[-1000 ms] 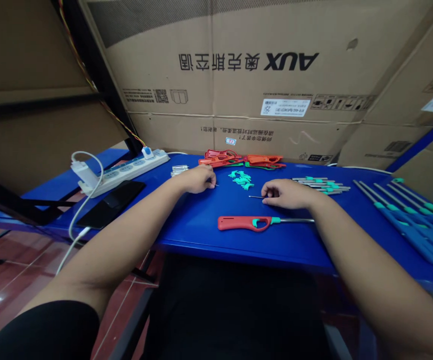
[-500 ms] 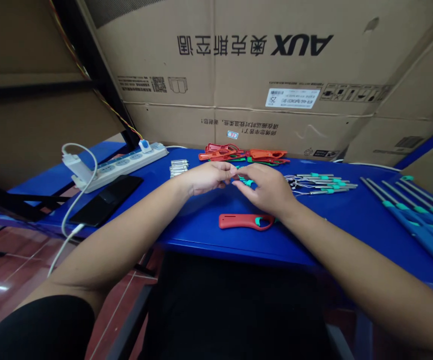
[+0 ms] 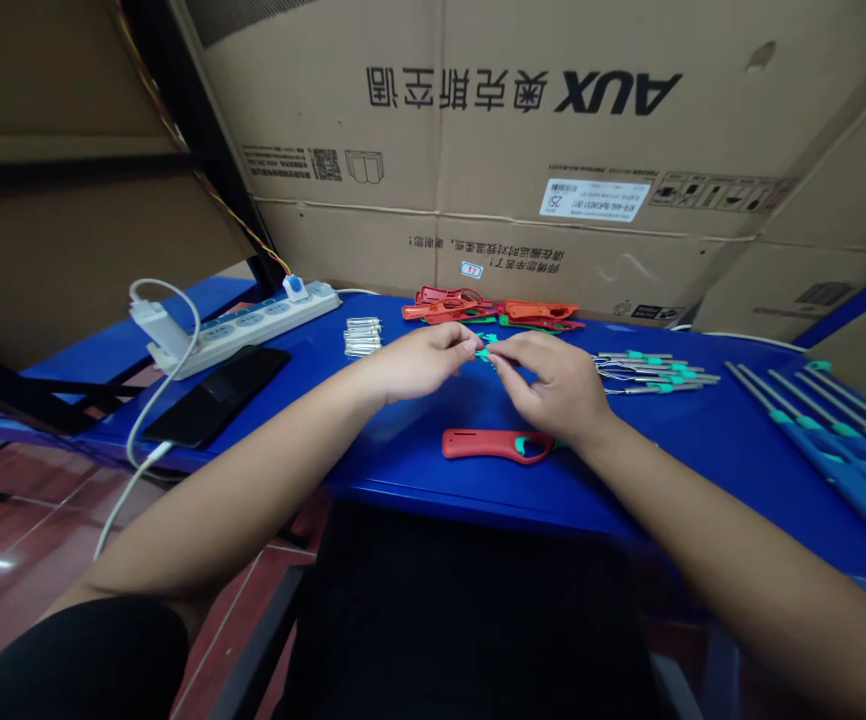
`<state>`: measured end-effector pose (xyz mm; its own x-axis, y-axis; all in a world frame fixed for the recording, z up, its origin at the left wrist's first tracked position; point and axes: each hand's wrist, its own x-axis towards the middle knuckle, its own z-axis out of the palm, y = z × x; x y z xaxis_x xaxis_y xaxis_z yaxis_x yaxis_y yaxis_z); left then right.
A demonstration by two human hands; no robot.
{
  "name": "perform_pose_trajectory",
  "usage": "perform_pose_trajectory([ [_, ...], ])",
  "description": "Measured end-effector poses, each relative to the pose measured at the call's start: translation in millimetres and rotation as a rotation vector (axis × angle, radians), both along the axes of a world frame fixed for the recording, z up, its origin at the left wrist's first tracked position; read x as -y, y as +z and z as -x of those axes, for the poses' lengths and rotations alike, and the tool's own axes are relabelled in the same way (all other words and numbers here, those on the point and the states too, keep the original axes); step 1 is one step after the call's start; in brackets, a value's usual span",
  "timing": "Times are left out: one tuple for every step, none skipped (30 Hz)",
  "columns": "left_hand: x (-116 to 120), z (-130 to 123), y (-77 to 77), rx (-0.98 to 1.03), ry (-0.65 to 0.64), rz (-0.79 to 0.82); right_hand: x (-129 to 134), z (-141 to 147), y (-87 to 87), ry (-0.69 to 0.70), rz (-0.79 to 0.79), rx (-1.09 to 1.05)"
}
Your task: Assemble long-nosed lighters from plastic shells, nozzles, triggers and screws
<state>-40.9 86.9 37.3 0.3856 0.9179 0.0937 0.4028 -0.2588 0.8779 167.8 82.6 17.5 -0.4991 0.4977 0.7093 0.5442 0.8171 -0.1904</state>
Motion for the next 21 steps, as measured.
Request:
perform_pose_trajectory([
  [12,4,0.4,-0.047,0.023,-0.051,2,-1,1.0,0.015,0.017,-0.003],
  [25,8,-0.8,-0.203,0.019,-0.176,5,-2,2.1,0.032,0.043,0.0],
  [39,11,-3.8,-0.335,0.008,-0.261,7,-3,3.2,0.054,0.081,0.011],
  [52,14,-8.5,-0.417,0.004,-0.301,10,-2,4.4,0.08,0.133,0.028],
  [64,16,-14.7,-0.458,0.016,-0.302,12,-2,5.4,0.109,0.196,0.044],
  [74,16,-21.7,-0.489,0.038,-0.289,15,-1,6.2,0.139,0.268,0.062],
  [82,16,-29.0,-0.508,0.07,-0.286,17,0,6.7,0.169,0.342,0.081],
  [87,15,-35.9,-0.513,0.084,-0.284,19,2,7.0,0.196,0.416,0.101],
  [89,14,-41.9,-0.5,0.093,-0.293,21,3,7.1,0.216,0.486,0.118],
  [91,13,-46.7,-0.481,0.09,-0.308,23,4,7.1,0.23,0.545,0.133],
  [91,12,-50.1,-0.454,0.082,-0.325,25,4,7.3,0.241,0.597,0.146],
  [91,12,-52.3,-0.424,0.074,-0.346,27,4,7.6,0.25,0.639,0.155],
  [91,11,-53.5,-0.395,0.072,-0.368,29,5,8.2,0.258,0.669,0.16],
  [91,12,-54.2,-0.369,0.075,-0.39,31,5,9.0,0.26,0.688,0.162],
  [92,12,-54.5,-0.347,0.083,-0.416,34,6,10.0,0.26,0.696,0.166],
  [93,12,-54.8,-0.33,0.093,-0.442,36,7,11.0,0.26,0.696,0.175],
  [94,13,-55.1,-0.32,0.097,-0.465,39,8,11.9,0.26,0.69,0.188],
  [95,13,-55.6,-0.315,0.095,-0.483,42,10,12.6,0.26,0.68,0.205],
  [96,13,-56.2,-0.311,0.09,-0.496,44,12,13.3,0.261,0.673,0.225],
  [97,13,-56.8,-0.309,0.083,-0.504,46,14,13.7,0.265,0.666,0.246],
  [97,13,-57.3,-0.305,0.077,-0.508,48,15,14.2,0.27,0.662,0.27],
])
